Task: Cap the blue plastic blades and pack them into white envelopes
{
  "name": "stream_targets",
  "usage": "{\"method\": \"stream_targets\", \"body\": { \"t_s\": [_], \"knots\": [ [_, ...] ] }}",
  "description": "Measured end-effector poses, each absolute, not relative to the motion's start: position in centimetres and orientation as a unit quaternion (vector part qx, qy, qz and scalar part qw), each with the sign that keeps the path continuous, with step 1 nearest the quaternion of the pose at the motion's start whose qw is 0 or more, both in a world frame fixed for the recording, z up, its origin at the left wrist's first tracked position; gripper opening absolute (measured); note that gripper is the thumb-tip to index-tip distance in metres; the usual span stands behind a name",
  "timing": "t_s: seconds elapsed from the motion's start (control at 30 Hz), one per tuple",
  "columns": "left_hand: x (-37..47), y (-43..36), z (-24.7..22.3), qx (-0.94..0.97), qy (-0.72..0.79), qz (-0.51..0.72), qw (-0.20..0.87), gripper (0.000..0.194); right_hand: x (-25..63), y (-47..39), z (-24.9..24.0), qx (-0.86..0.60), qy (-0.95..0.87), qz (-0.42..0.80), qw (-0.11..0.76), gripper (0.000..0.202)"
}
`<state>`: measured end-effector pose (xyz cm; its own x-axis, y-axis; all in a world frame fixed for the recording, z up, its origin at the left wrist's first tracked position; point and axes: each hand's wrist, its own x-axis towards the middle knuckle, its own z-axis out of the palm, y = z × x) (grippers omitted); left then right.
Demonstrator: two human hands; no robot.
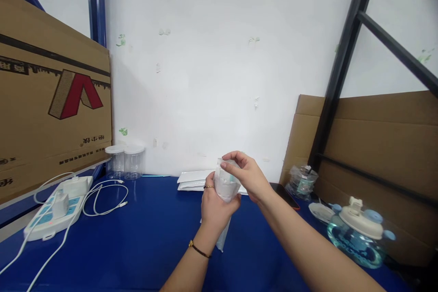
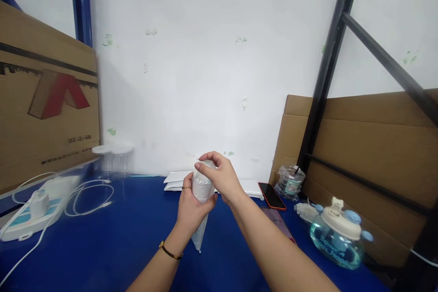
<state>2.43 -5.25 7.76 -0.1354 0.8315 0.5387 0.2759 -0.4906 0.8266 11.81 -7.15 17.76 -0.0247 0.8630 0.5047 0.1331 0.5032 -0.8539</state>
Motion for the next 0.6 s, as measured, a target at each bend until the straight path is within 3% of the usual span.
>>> {"method": "stream_targets", "body": {
  "t_s": [0.1,0.2,0.27,0.4,0.47,0.6],
  "knots": [
    [2.1,-5.1,7.4,0.606,0.441,0.619,0.235,0.093,12.6,-7.1,17.2,-0.393,-0.643,0.271,0.599,0.046],
    [1.1,-4.8,7.0,0.609,0.385,0.636,0.276,0.11,13.2,-7.3,15.5,-0.411,-0.668,0.272,0.558,0.063],
    [0.2,-4.3,6.8,0.602,0.316,0.647,0.347,0.095,13.5,-7.3,14.1,-0.409,-0.697,0.27,0.524,0.052],
    [-1.4,-2.9,7.0,0.559,0.207,0.598,0.536,0.042,14.3,-7.3,13.0,-0.399,-0.737,0.186,0.513,0.031],
    [-2.1,-2.2,7.3,0.543,0.187,0.554,0.603,0.035,14.8,-7.7,13.5,-0.367,-0.79,0.138,0.471,0.031],
    [-3.2,-1.4,7.7,0.51,0.169,0.486,0.689,0.033,15.5,-9.2,15.7,-0.309,-0.892,0.08,0.32,0.057]
  ]
}}
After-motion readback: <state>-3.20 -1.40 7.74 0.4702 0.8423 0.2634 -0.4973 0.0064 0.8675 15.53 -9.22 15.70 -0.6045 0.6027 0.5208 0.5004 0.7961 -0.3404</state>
